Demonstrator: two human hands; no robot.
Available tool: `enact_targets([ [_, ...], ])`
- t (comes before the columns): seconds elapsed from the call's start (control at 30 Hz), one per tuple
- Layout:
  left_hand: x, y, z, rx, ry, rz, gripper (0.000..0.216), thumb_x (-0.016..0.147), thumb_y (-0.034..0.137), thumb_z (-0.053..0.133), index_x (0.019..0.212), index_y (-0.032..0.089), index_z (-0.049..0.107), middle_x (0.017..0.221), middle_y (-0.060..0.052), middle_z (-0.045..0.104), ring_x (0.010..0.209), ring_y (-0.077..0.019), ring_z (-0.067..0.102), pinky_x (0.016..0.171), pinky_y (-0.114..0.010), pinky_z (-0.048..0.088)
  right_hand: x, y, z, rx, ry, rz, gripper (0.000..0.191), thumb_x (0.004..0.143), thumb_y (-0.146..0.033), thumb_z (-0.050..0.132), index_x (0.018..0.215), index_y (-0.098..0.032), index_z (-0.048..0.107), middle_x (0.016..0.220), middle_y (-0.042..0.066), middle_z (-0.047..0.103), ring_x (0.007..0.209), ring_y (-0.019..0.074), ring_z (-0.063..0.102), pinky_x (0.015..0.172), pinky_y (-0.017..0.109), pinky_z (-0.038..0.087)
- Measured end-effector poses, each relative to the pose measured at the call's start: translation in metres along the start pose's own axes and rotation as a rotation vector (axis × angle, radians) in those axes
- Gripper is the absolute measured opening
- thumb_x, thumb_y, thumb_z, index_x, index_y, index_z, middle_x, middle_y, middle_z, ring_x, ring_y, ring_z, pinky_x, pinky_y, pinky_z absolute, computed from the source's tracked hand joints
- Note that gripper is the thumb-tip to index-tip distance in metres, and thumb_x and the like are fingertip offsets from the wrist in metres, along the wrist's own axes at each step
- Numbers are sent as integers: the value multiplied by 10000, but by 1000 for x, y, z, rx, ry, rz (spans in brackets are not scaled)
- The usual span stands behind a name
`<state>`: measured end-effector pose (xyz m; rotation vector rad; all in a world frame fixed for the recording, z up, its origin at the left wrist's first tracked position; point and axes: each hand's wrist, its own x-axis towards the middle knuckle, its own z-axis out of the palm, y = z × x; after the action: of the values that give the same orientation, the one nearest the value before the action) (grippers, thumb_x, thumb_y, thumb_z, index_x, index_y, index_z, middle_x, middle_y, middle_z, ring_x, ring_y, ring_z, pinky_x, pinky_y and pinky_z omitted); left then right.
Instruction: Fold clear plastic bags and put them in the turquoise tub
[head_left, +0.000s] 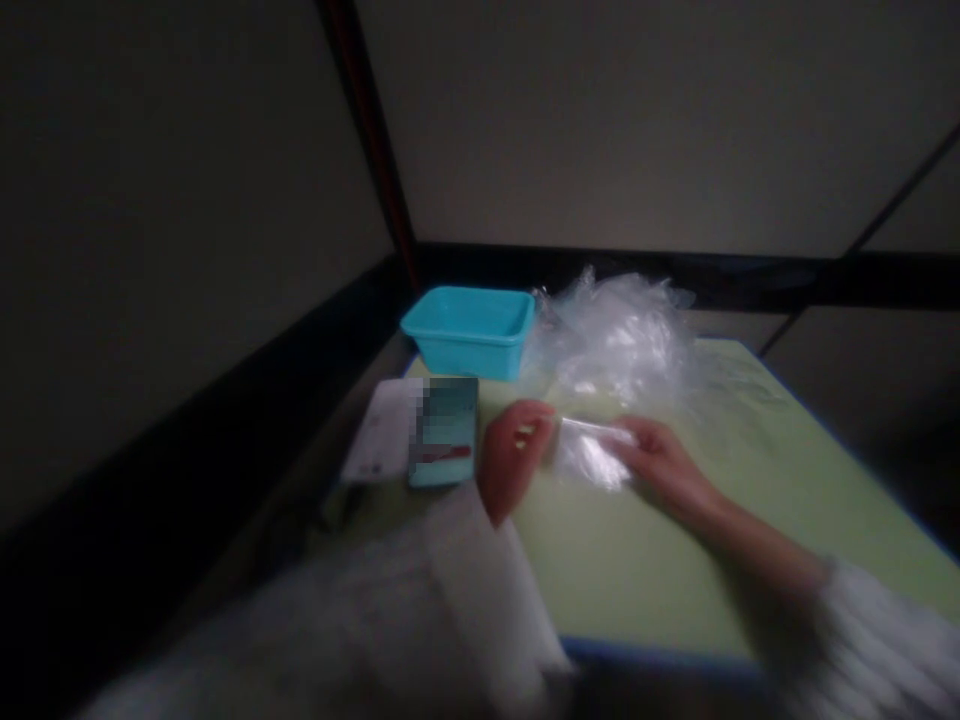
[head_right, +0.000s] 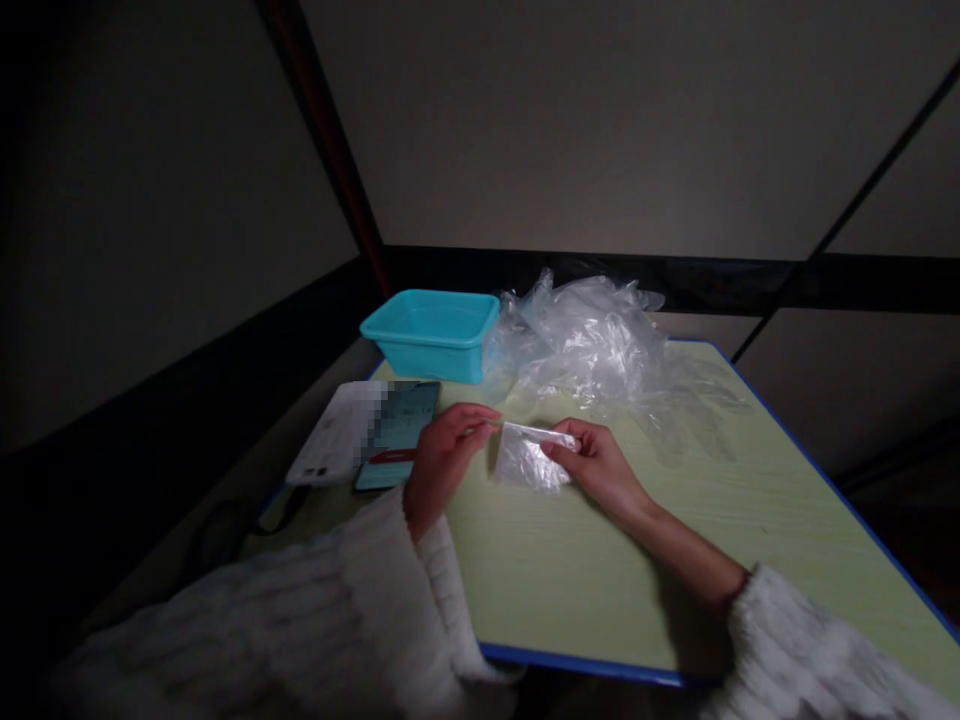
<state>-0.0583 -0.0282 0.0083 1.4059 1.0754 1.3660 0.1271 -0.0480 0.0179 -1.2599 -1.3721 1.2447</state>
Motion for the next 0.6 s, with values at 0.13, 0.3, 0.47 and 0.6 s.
enact_targets([
  [0.13,14,3,-13,-107,168,11,150,725,251,622,848,167,608,970,-52,646,883,-163,606,707,-235,460,6,-19,14,-32,-46,-13,358,657,-486,704,674,-160,558,544,-49,486,470,77,405,441,215,278],
  [0.3,40,-7,-15,-313,272,-12,229,736,246,598,953,179,563,1016,-54,612,941,-163,600,799,-277,467,14,-21,16,-67,-101,-27,371,669,-508,685,669,-163,549,550,-46,483,478,80,404,448,219,278],
  [0.47,61,-18,-18,-512,300,-54,237,734,254,634,947,201,544,1019,-44,593,945,-165,600,849,-306,459,23,-17,15,-82,-149,-44,403,648,-534,692,624,-163,537,541,-45,465,493,82,392,468,223,280],
  [0.6,72,-27,-27,-624,276,-72,197,739,209,652,915,207,562,1000,-32,605,948,-161,606,870,-311,454,32,-14,13,-77,-194,-49,415,640,-549,692,610,-170,527,531,-47,450,494,87,380,465,224,266],
])
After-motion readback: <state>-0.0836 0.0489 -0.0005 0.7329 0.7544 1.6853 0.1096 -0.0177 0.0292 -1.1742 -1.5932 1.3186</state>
